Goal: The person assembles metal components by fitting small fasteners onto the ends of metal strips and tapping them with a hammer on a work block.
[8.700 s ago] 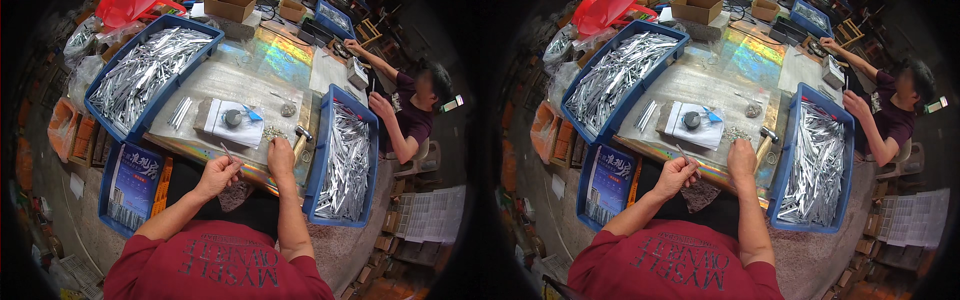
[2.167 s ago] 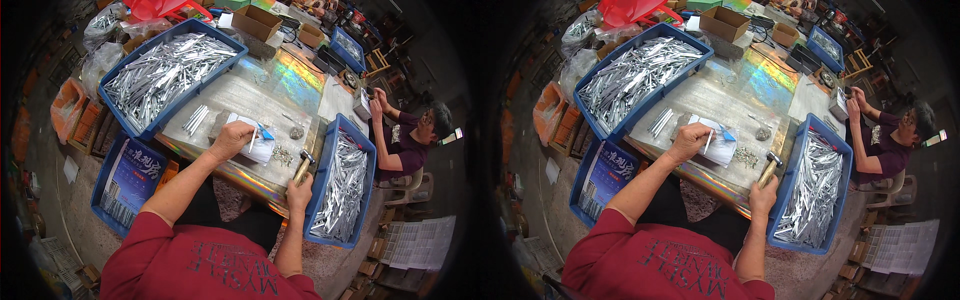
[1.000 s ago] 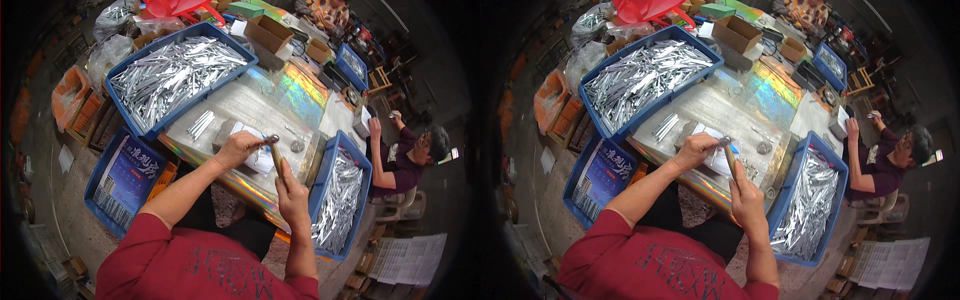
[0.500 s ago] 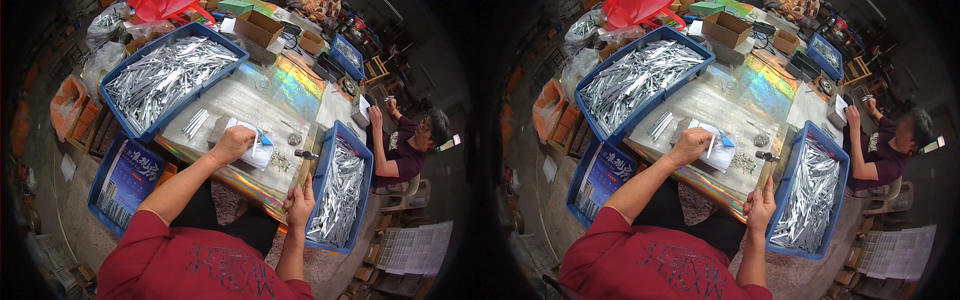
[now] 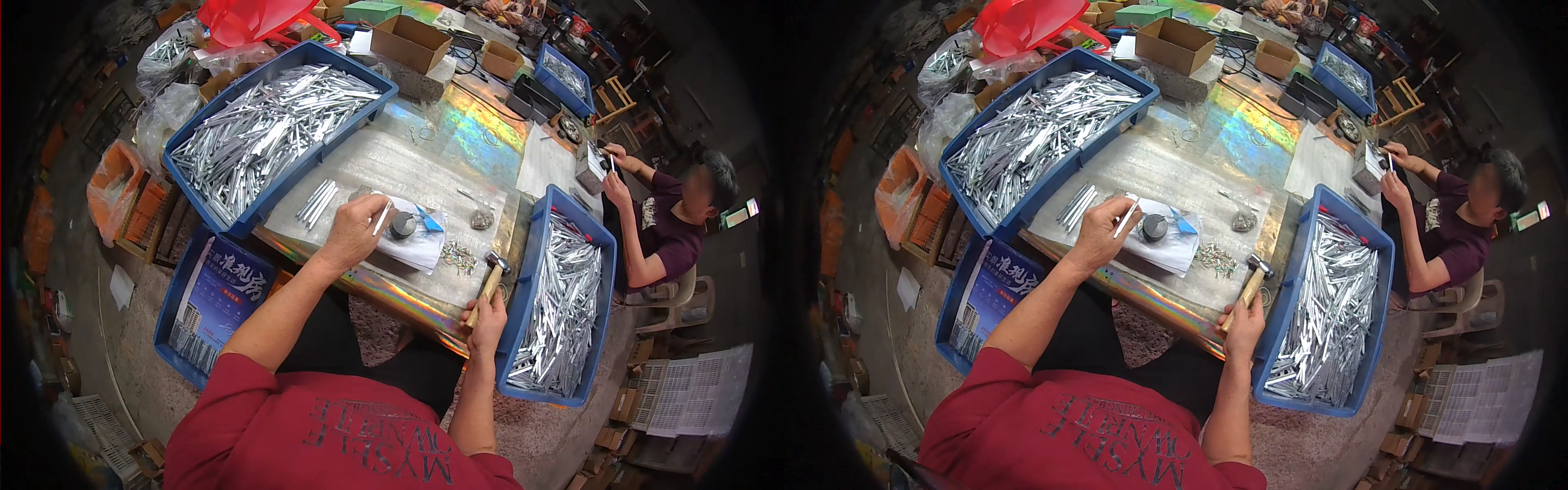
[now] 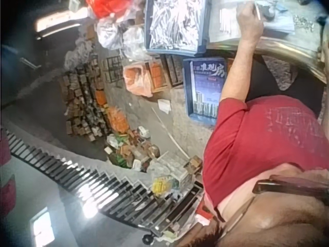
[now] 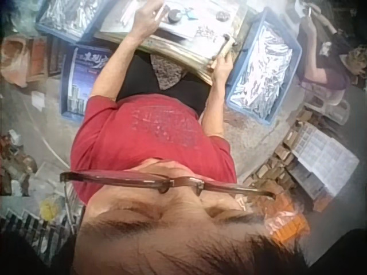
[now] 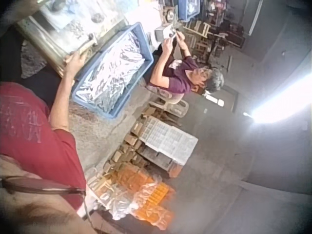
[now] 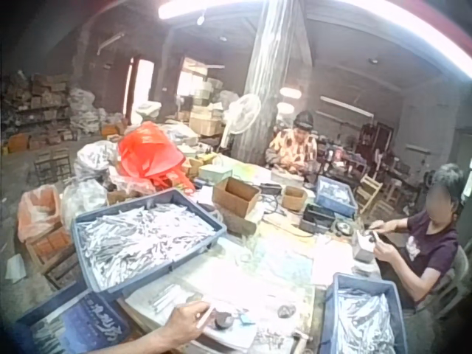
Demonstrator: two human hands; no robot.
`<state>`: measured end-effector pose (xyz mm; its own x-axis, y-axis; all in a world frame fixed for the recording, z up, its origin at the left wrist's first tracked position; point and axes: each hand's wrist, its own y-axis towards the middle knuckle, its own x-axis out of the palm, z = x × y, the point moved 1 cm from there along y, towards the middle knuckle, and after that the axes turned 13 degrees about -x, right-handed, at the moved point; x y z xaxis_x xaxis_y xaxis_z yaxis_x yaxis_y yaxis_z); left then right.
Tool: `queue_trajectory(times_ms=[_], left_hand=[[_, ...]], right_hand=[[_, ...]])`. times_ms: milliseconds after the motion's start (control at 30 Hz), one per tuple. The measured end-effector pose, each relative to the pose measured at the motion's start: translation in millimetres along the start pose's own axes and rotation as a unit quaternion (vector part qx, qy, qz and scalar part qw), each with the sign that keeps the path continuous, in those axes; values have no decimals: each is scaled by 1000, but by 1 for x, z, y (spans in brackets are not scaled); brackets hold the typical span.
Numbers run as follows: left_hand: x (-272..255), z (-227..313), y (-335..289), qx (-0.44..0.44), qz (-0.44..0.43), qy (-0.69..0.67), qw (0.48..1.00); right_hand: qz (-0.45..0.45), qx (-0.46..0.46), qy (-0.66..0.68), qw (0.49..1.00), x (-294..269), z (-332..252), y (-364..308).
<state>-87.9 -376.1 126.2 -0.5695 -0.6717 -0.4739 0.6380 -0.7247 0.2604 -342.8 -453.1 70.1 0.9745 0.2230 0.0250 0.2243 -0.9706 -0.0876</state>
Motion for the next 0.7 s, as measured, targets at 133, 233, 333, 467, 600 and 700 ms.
queue_trajectory(times_ms=[133, 233, 333, 467, 600, 700], left_hand=[[-20, -18, -5, -53, 2, -27, 998], [-45, -28, -5, -65, 19, 4, 998], [-64, -40, -2, -117, 9, 50, 992], [-67, -55, -4, -100, 36, 53, 993], [-63, -54, -8, -94, 21, 68, 993], [-66, -54, -13, -79, 29, 51, 995]], right_hand=[[2, -235, -384, 893, -6, 3, -3], [-54, -212, -565, 796, 2, -28, -12], [-46, -239, -536, 808, 12, -46, -8], [-183, -444, -415, 773, 65, -59, 17], [-300, -504, -402, 703, 117, -68, 37], [-357, -509, -437, 650, 135, -68, 46]])
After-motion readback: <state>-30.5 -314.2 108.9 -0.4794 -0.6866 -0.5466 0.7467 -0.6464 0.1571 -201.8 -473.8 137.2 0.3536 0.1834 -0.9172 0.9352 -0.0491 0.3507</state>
